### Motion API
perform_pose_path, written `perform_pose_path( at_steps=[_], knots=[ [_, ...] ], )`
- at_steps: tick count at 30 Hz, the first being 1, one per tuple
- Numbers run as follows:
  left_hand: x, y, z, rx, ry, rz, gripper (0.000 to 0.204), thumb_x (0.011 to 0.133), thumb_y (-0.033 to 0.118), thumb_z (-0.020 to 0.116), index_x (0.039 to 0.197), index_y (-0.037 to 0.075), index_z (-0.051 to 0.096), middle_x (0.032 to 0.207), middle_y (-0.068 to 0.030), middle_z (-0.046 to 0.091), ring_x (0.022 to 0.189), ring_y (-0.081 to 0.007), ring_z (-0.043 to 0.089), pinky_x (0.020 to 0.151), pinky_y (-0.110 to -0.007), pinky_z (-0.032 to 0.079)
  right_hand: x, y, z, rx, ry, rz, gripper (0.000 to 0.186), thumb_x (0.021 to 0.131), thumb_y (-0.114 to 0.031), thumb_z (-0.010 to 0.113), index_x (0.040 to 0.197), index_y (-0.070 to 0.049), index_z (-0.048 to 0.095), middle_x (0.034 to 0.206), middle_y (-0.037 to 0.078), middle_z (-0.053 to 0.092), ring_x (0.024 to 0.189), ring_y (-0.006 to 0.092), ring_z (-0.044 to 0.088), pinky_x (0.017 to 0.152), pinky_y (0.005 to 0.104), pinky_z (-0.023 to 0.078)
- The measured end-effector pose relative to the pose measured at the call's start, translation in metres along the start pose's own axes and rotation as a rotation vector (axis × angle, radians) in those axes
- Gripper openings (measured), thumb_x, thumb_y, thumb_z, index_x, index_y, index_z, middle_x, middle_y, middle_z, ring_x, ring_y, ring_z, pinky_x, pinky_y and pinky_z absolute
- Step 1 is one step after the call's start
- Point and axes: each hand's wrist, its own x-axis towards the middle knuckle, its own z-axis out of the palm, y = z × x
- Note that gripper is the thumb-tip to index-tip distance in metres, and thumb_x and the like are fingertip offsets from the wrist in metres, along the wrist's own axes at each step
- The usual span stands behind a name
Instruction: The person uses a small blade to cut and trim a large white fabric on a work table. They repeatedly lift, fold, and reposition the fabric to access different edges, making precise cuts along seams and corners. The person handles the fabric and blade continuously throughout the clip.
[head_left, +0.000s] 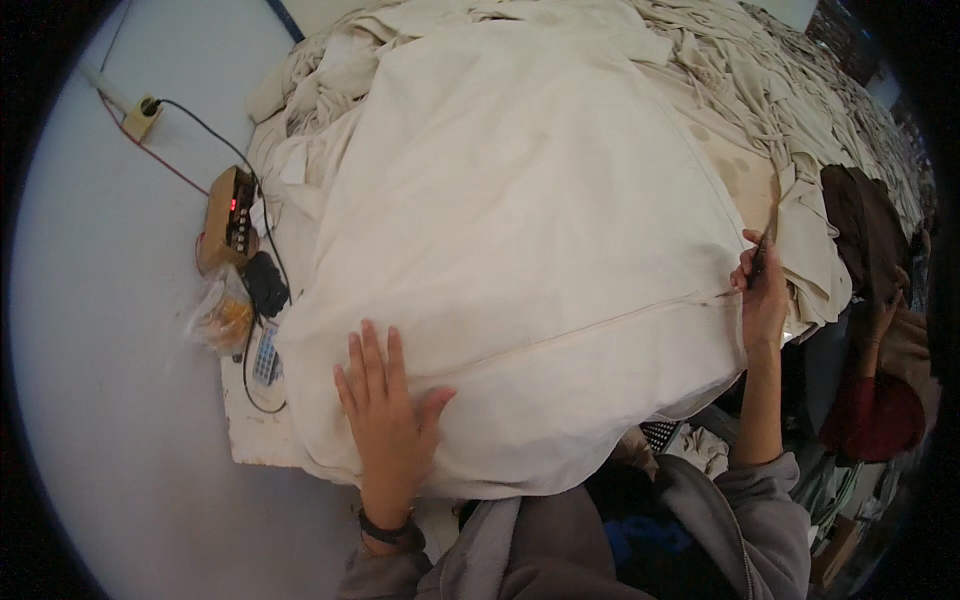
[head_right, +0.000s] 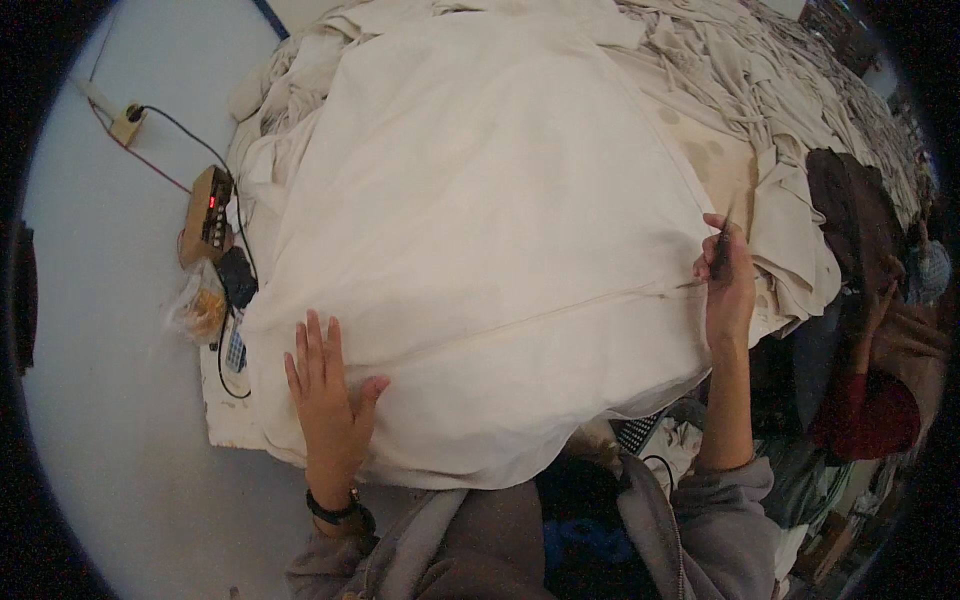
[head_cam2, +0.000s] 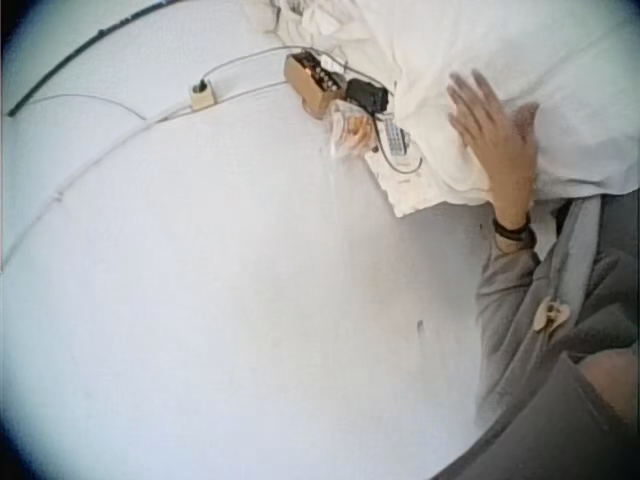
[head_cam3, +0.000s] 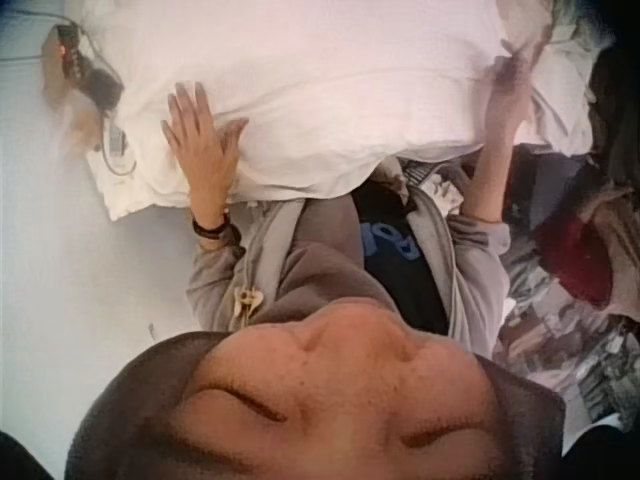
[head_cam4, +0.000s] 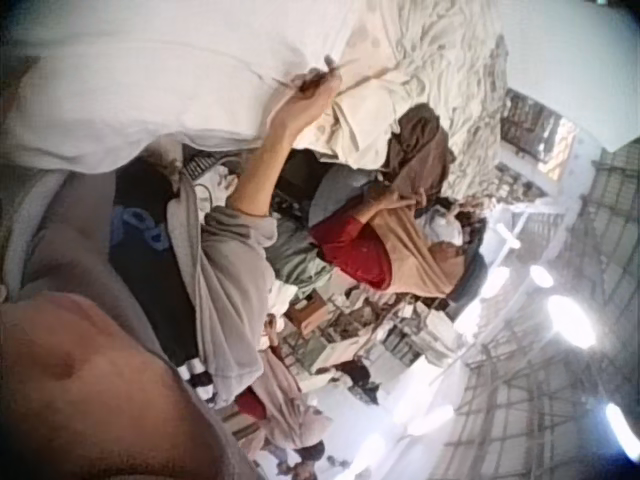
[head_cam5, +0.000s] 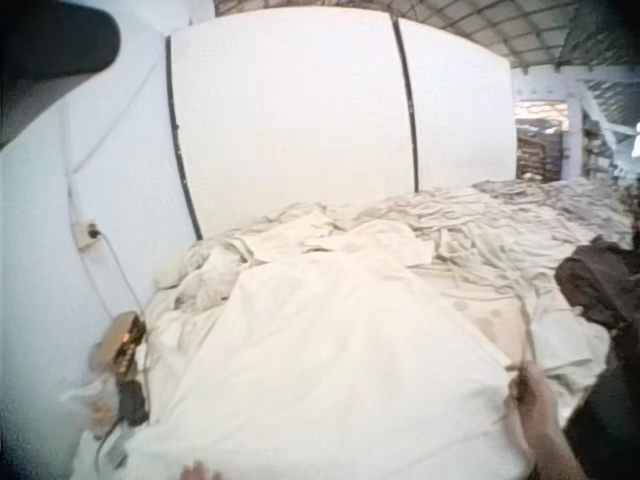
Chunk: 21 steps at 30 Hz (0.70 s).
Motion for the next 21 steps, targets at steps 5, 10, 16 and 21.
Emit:
perform_pose_path(
  at_steps=[5, 10, 16, 21],
  knots=[
    [0.008, 0.05, 0.002, -0.475, 0.057, 0.088, 0.05, 0.081, 0.036, 0.065, 0.117, 0.002, 0.054, 0.117, -0.0138, 0.054, 0.106, -0.0322, 0.05, 0.091, -0.042, 0.038, -0.015, -0.001, 0.029, -0.372, -0.167, -0.057, 0.037, 0.097, -0.037, 0.045, 0.09, -0.002, 0.054, 0.073, -0.002, 0.042, 0.064, 0.0067, 0.036, 0.06, 0.0222, 0.032],
    [0.023, 0.079, 0.037, -0.353, 0.119, 0.084, 0.029, 0.078, 0.023, 0.068, 0.097, 0.004, 0.06, 0.095, -0.0103, 0.058, 0.09, -0.0292, 0.053, 0.078, -0.037, 0.04, -0.019, 0.014, 0.038, -0.676, -0.22, -0.263, 0.026, 0.097, -0.018, 0.043, 0.081, 0.001, 0.051, 0.07, -0.001, 0.043, 0.065, 0.0093, 0.037, 0.06, 0.0235, 0.03],
    [0.019, 0.063, 0.054, -0.652, 0.208, -0.043, 0.011, 0.078, 0.011, 0.065, 0.081, 0.001, 0.06, 0.082, -0.0077, 0.059, 0.078, -0.0236, 0.056, 0.071, -0.034, 0.042, -0.019, 0.007, 0.034, -0.662, -0.17, -0.114, 0.034, 0.097, -0.028, 0.046, 0.076, -0.001, 0.053, 0.066, -0.003, 0.038, 0.061, 0.0085, 0.033, 0.056, 0.0236, 0.027],
    [0.007, 0.051, 0.026, -1.114, -0.015, -0.128, 0.006, 0.078, 0.003, 0.062, 0.083, 0.002, 0.06, 0.079, -0.0072, 0.061, 0.068, -0.0219, 0.057, 0.069, -0.032, 0.046, -0.021, 0.016, 0.028, -0.567, -0.128, -0.091, 0.037, 0.096, -0.035, 0.048, 0.079, -0.003, 0.055, 0.063, -0.004, 0.036, 0.059, 0.0066, 0.03, 0.054, 0.0225, 0.025]
  ],
)
